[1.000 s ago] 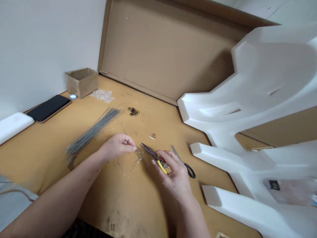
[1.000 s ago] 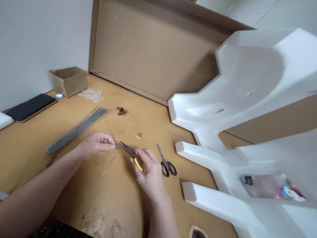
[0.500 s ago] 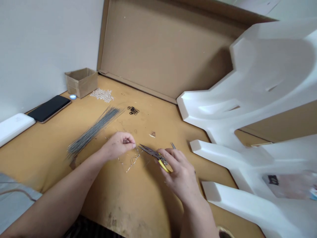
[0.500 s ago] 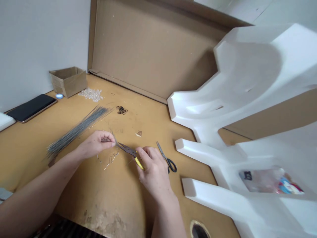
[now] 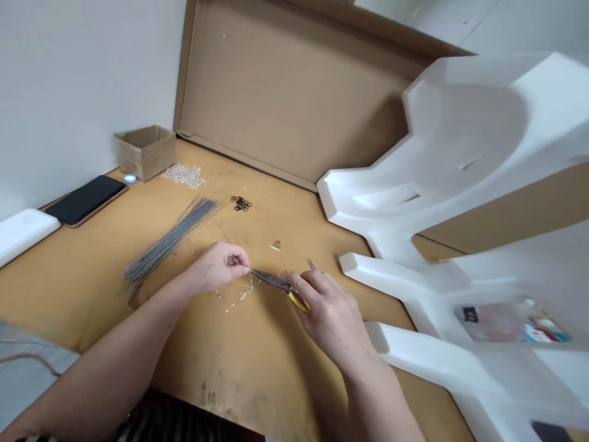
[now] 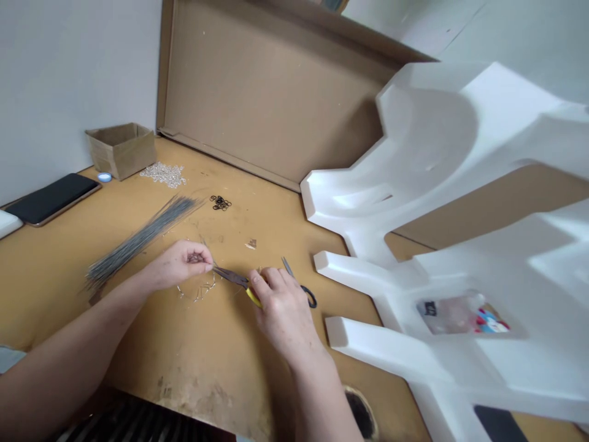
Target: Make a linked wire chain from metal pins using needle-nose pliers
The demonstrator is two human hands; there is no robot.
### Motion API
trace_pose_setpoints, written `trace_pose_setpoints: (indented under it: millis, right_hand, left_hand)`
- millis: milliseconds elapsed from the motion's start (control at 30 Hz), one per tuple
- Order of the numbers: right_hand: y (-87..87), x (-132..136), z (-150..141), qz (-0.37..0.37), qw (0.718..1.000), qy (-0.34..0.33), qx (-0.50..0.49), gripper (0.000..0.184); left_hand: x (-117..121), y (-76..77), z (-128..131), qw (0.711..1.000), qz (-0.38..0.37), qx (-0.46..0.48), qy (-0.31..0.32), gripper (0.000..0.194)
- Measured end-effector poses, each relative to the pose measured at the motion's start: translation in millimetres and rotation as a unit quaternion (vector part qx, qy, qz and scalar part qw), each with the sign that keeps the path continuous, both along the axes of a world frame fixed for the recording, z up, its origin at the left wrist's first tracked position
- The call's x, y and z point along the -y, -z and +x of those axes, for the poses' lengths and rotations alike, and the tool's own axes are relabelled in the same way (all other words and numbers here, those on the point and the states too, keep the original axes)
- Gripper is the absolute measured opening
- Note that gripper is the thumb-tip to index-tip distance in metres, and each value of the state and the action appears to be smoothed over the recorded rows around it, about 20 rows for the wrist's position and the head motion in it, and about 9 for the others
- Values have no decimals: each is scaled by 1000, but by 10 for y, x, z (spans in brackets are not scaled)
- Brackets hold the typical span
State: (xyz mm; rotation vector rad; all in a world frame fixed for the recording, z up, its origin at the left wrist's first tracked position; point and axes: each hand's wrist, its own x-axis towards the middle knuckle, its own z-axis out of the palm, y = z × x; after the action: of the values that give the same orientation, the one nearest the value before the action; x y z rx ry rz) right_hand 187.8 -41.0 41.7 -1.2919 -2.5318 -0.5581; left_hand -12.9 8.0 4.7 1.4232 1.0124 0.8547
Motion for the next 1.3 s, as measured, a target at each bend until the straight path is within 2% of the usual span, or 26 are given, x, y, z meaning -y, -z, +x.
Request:
trace_pose_setpoints:
  millis: [467, 600, 833, 967, 1067, 1200, 1300]
  right_hand:
    - [-81, 28, -9, -2, 999, -11, 34, 21]
    - [-83, 34, -4, -7, 999, -17, 43, 26]
    - [-92, 54, 6, -46, 998, -1, 35, 32]
    - [-37, 45, 25, -109, 993, 31, -14, 32]
    - [18, 37, 26, -189, 976, 59, -92, 29]
    - [35, 50, -4, -305, 926, 78, -207, 23]
    - [2, 67, -35, -357, 892, 102, -258, 23]
  left_hand:
    - [14, -19, -6, 1000, 6, -10, 29, 5]
    - [9, -18, -17, 999, 8, -8, 35, 4]
    - [24, 0, -10, 1000, 3, 0, 31, 2]
    - [37, 28, 17, 1000, -1, 12, 19, 2]
    - [46, 58, 37, 1000, 4, 20, 7, 2]
    - [66, 94, 61, 999, 40, 26, -7, 3]
    - [85, 113, 75, 997, 70, 14, -14, 4]
